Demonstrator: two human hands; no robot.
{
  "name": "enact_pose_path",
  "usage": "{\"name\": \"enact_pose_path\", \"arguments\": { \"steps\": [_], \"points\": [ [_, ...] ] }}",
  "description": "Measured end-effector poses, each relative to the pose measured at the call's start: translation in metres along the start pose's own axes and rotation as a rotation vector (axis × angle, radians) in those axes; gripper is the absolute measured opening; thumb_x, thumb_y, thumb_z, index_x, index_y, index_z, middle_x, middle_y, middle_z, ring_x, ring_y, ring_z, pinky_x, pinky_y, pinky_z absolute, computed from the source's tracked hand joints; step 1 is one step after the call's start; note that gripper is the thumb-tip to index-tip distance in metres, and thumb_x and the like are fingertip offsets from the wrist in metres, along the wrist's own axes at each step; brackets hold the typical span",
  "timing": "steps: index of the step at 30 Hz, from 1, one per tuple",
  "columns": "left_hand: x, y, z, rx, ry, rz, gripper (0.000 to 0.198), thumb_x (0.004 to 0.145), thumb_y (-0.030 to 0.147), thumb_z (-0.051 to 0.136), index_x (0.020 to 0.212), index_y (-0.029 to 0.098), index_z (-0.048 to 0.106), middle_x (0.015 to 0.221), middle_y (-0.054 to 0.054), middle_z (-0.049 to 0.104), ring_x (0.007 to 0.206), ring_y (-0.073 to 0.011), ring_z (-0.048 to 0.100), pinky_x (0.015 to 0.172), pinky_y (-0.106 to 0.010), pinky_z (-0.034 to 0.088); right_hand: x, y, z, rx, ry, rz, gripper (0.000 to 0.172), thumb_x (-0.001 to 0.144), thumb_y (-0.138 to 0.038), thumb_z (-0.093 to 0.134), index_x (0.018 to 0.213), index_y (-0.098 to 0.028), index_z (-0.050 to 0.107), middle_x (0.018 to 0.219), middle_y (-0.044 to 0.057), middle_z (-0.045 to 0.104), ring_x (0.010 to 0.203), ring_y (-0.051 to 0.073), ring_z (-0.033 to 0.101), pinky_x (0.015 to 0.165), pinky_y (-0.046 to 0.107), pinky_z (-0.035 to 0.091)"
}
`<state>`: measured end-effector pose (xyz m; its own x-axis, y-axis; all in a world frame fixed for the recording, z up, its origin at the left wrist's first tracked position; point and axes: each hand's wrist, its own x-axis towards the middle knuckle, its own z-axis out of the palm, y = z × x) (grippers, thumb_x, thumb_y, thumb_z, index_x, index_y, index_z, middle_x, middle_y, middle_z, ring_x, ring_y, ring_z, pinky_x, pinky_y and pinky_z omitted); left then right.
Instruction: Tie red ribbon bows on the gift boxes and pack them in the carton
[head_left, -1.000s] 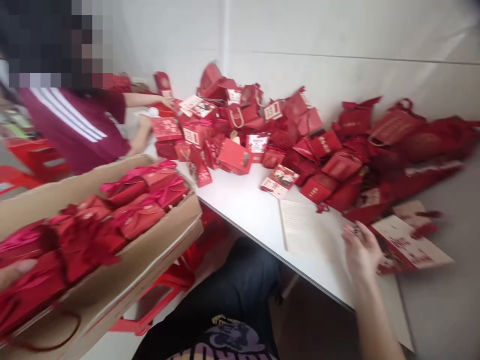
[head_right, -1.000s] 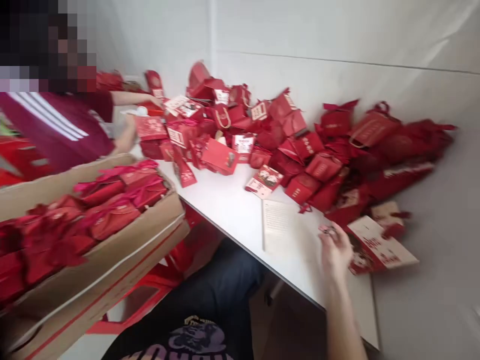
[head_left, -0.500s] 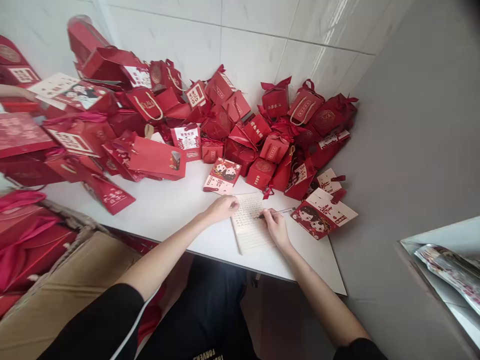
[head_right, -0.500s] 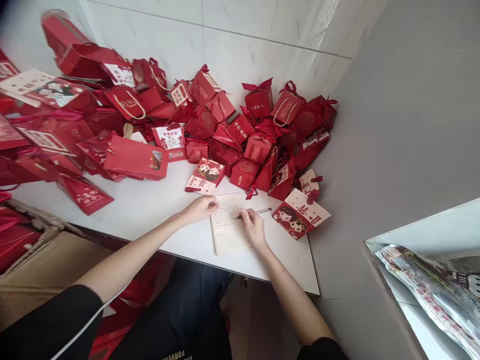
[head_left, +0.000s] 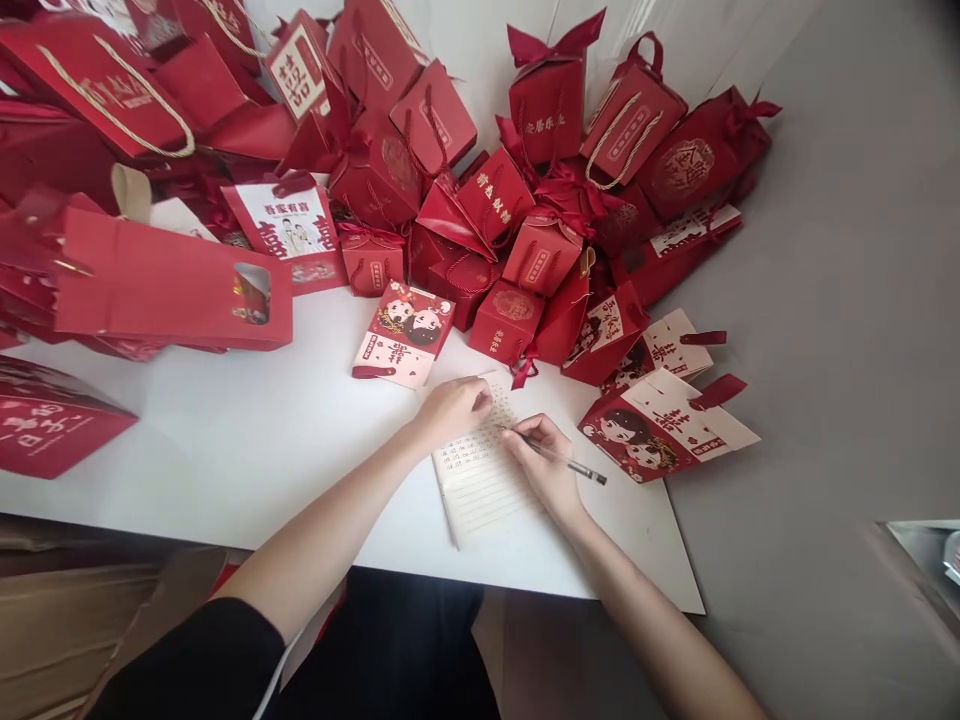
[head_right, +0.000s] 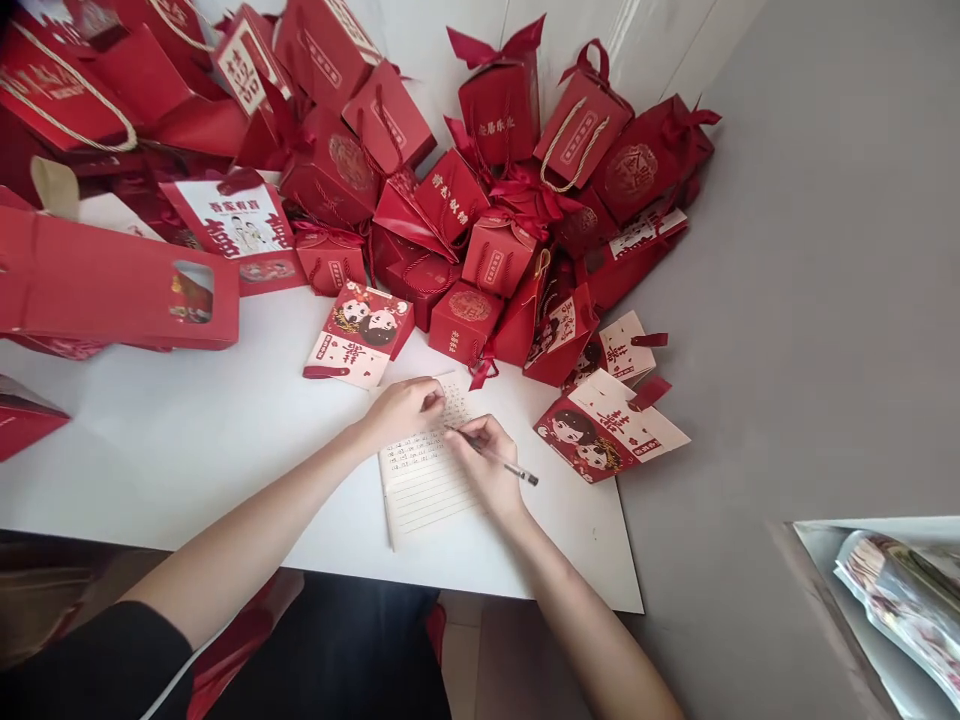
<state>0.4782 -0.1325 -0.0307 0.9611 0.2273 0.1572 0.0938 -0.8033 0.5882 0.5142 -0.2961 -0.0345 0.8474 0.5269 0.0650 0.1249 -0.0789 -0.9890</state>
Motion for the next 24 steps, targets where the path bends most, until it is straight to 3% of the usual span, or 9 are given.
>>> {"name": "enact_pose_path", "arguments": {
  "steps": [7,24],
  "points": [
    [0.0007,-0.0004,0.0049,0.037,0.019,0.015,0.014,0.080,0.020,0.046,0.078,0.017,0.059,0.077,-0.002,0.065,0.070,-0.0166,0.059,0.064,-0.026,0.042,-0.0036,0.0077,-0.0020,-0.201,-0.016,-0.049,0.037,0.077,-0.035,0.057,0.055,-0.021,0.030,0.051,-0.007,0.030,0.048,0.009,0.026,0.046,0.023,0.022],
    [0.0010,-0.0018,0.0055,0.020,0.028,0.032,0.014,0.080,0.020,0.045,0.073,0.018,0.058,0.076,-0.001,0.063,0.068,-0.0157,0.058,0.063,-0.026,0.041,-0.0031,0.0044,-0.0003,-0.292,-0.003,-0.043,0.036,0.073,-0.035,0.053,0.054,-0.021,0.026,0.048,-0.007,0.025,0.047,0.009,0.022,0.045,0.023,0.020]
  ]
}}
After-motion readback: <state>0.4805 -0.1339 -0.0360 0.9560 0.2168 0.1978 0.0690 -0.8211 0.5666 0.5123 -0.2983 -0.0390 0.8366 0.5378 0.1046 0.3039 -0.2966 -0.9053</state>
